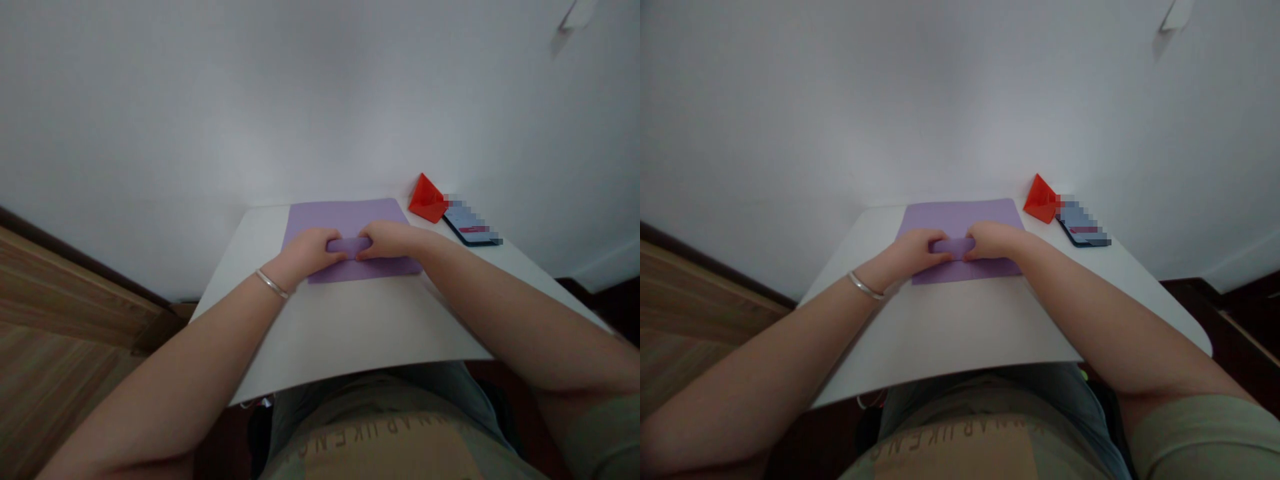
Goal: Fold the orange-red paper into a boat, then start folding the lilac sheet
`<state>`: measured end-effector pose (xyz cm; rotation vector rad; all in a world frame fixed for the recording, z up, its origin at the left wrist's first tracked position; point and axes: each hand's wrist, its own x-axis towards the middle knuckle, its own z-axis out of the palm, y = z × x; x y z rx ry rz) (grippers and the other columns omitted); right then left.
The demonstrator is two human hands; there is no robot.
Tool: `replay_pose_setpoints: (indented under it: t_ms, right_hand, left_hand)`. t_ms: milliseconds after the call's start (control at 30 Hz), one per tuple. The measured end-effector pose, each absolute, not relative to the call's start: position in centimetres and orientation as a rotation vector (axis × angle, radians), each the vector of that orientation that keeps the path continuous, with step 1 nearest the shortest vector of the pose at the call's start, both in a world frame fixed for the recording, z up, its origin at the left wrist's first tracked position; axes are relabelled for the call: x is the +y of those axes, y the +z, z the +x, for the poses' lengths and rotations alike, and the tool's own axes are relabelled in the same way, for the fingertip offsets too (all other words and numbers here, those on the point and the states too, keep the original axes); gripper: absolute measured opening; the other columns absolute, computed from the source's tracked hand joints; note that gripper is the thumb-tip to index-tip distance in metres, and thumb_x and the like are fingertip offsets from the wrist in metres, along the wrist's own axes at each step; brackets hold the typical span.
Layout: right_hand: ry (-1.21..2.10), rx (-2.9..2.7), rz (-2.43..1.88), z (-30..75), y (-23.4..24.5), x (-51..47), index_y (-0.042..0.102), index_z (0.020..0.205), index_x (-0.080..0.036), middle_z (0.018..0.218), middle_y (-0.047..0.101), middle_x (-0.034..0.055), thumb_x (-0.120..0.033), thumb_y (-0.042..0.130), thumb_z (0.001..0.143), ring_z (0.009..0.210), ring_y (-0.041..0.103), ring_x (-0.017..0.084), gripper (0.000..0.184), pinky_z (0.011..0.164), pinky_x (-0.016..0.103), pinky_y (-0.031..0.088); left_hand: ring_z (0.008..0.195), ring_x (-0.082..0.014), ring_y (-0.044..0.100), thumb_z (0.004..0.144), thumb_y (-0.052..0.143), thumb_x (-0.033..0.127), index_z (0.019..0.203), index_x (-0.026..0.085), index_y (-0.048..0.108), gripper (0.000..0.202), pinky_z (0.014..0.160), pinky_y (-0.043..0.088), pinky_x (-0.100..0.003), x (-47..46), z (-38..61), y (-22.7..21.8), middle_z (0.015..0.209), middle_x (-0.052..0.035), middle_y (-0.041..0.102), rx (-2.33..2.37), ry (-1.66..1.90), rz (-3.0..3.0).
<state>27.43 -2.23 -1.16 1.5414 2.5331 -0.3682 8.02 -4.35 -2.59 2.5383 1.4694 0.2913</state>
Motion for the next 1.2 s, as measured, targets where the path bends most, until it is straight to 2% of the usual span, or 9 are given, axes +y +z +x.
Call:
replay_pose_setpoints:
  t_ms: [133,300,567,800,1200]
  right_hand:
    - [-0.373,2.543,1.531,27.5,-1.0,-2.5,0.072,0.105,-0.022,0.093,0.074,0.0078,-0.043,0.062,0.077,0.079,0.067,0.023,0.037,0.060,0.027,0.041]
    - [-0.398,2.553,1.525,28.6,-0.8,-2.9,0.074,0.102,-0.022,0.087,0.074,0.0066,-0.037,0.061,0.078,0.074,0.066,0.022,0.031,0.059,0.029,0.042]
    - [-0.363,2.485,1.601,31.4,-0.7,-2.8,0.074,0.094,-0.019,0.080,0.073,0.0098,-0.040,0.062,0.078,0.067,0.063,0.022,0.029,0.057,0.032,0.042]
    - [-0.407,2.417,1.646,34.2,-1.4,-1.8,0.073,0.086,-0.020,0.076,0.072,0.0052,-0.042,0.062,0.076,0.067,0.063,0.021,0.027,0.061,0.031,0.043]
    - [-0.295,2.337,1.696,35.1,-1.5,-2.1,0.072,0.090,-0.016,0.079,0.072,0.0096,-0.047,0.058,0.081,0.066,0.062,0.021,0.035,0.060,0.031,0.042]
  left_hand:
    - [0.073,-0.0196,0.058,0.084,0.056,0.046,0.092,0.021,0.069,0.029,0.058,0.031,-0.028,-4.4,8.0,-2.8,0.080,-0.0044,0.067,1.530,0.195,2.686]
    - [0.067,-0.0184,0.058,0.084,0.056,0.048,0.091,0.021,0.070,0.032,0.055,0.030,-0.028,-4.0,7.7,-3.1,0.074,-0.0040,0.066,1.571,0.131,2.562]
    - [0.068,-0.0189,0.059,0.082,0.056,0.052,0.097,0.021,0.071,0.037,0.056,0.034,-0.028,-3.4,7.9,-3.5,0.076,-0.0046,0.068,1.609,0.099,2.490]
    - [0.069,-0.0194,0.059,0.082,0.056,0.053,0.097,0.021,0.071,0.038,0.058,0.035,-0.028,-3.3,7.8,-3.5,0.074,-0.0044,0.067,1.633,0.098,2.442]
    - [0.073,-0.0214,0.061,0.081,0.054,0.055,0.102,0.023,0.069,0.042,0.061,0.038,-0.028,-3.3,7.6,-3.7,0.081,-0.0055,0.068,1.674,0.088,2.424]
